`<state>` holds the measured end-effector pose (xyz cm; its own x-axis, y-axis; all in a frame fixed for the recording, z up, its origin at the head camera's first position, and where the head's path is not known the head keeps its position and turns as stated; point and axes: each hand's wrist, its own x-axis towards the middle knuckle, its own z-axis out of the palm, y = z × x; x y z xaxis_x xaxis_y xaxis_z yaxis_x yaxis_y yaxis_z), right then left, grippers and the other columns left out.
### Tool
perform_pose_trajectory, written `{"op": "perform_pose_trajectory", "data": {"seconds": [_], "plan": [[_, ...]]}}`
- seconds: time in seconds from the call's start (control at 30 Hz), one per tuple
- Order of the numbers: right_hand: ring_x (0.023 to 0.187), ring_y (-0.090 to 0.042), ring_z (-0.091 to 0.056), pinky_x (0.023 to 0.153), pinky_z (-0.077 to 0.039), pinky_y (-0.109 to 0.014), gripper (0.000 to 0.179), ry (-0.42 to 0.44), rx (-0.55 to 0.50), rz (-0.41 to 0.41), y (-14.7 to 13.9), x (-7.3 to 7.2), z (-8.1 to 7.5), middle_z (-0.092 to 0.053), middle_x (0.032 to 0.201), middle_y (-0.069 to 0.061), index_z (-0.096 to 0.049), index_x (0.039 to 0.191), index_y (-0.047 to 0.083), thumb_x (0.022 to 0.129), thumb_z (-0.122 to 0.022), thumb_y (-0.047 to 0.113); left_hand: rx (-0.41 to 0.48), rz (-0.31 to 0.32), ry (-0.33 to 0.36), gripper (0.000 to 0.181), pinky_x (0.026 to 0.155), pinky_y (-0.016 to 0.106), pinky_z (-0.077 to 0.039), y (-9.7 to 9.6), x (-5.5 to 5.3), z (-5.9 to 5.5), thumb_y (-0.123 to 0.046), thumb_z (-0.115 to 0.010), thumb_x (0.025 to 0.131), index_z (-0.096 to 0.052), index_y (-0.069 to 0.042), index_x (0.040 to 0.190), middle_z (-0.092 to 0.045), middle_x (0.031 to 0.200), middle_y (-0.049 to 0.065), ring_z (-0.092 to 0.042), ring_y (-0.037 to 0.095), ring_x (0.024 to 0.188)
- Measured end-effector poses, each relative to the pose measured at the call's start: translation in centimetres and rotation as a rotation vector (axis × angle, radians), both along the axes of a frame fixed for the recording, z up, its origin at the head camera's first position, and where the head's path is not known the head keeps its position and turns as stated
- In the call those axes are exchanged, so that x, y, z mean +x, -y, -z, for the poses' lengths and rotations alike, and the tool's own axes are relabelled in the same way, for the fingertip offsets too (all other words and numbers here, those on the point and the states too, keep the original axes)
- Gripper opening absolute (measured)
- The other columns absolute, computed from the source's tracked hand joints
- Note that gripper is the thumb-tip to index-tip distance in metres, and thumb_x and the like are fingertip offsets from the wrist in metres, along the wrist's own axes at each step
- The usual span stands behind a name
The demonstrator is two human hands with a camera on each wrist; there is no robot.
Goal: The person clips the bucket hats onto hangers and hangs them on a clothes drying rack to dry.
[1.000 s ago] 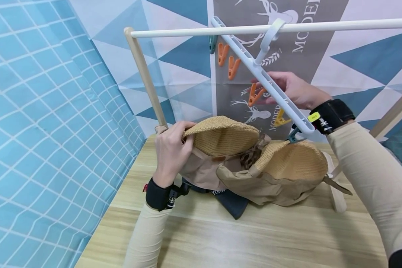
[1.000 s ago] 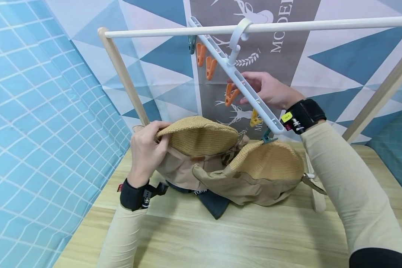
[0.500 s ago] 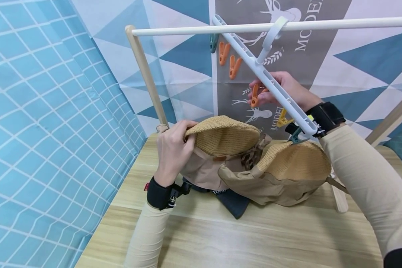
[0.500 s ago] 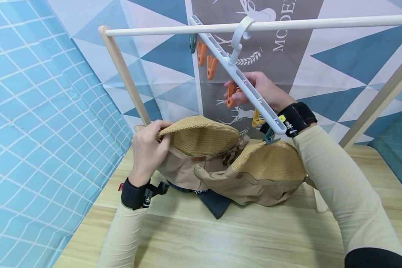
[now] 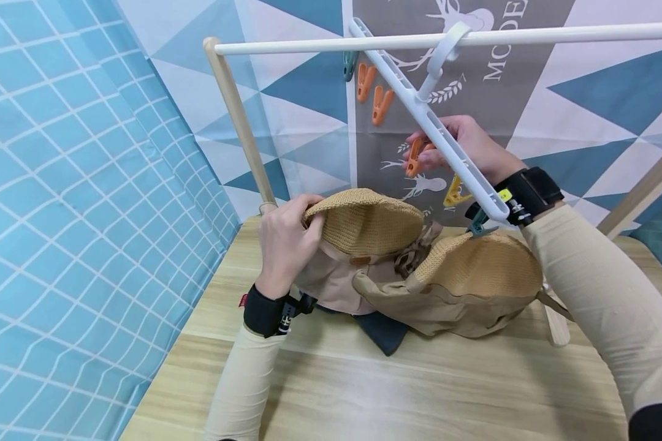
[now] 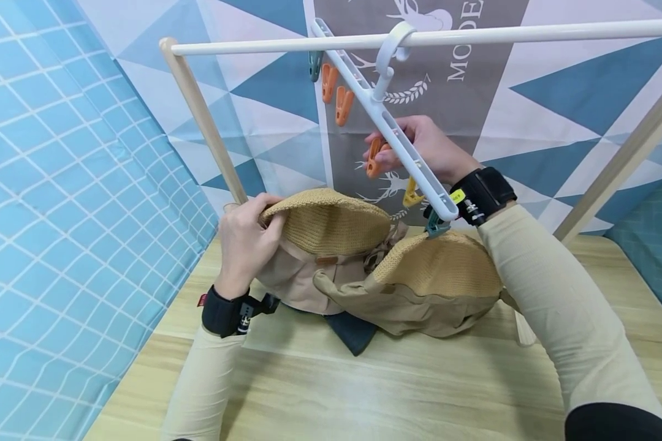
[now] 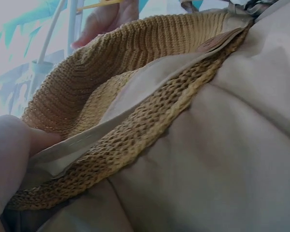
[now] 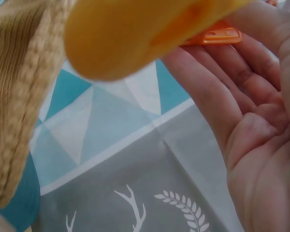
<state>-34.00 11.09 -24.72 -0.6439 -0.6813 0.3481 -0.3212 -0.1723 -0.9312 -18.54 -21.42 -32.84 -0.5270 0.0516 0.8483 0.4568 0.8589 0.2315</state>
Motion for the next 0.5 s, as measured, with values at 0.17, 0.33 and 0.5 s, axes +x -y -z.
{"op": "perform_pose_trajectory", "data": {"seconds": [0.17, 0.33, 0.5], "plan": [[0.093, -0.021, -0.088, 0.087, -0.069, -0.031, 0.023, -0.021, 0.019, 0.040, 0.4, 0.5, -0.1, -0.088, 0.104, -0.009, -0.081, 0.120, -0.001, 0.099, -0.077, -0.011, -0.034, -0.024, 0.069, 0.018, 0.073, 0.054, -0.041, -0.3, -0.6, -0.7, -0.014, -0.071, 0.103, -0.085, -0.007, 0.110, -0.084, 0.085, 0.015, -0.061, 0.032, 0.058], [0.093, -0.023, -0.088, 0.087, -0.070, -0.031, 0.021, -0.017, -0.007, 0.030, 0.6, 0.8, -0.2, -0.088, 0.105, -0.011, -0.080, 0.118, -0.005, 0.100, -0.074, -0.012, -0.073, -0.041, 0.120, 0.019, 0.078, 0.058, -0.046, -0.7, -1.4, -1.5, -0.019, -0.070, 0.105, -0.086, -0.009, 0.109, -0.084, 0.084, 0.014, -0.067, 0.034, 0.062], [0.097, -0.027, -0.089, 0.091, -0.070, -0.034, 0.015, 0.002, -0.043, 0.000, 0.7, 1.1, -0.3, -0.088, 0.105, -0.016, -0.080, 0.113, -0.007, 0.101, -0.073, -0.013, -0.097, -0.055, 0.150, 0.020, 0.077, 0.059, -0.048, -1.3, -1.9, -2.1, -0.019, -0.069, 0.104, -0.087, -0.014, 0.112, -0.084, 0.086, 0.011, -0.066, 0.034, 0.062]]}}
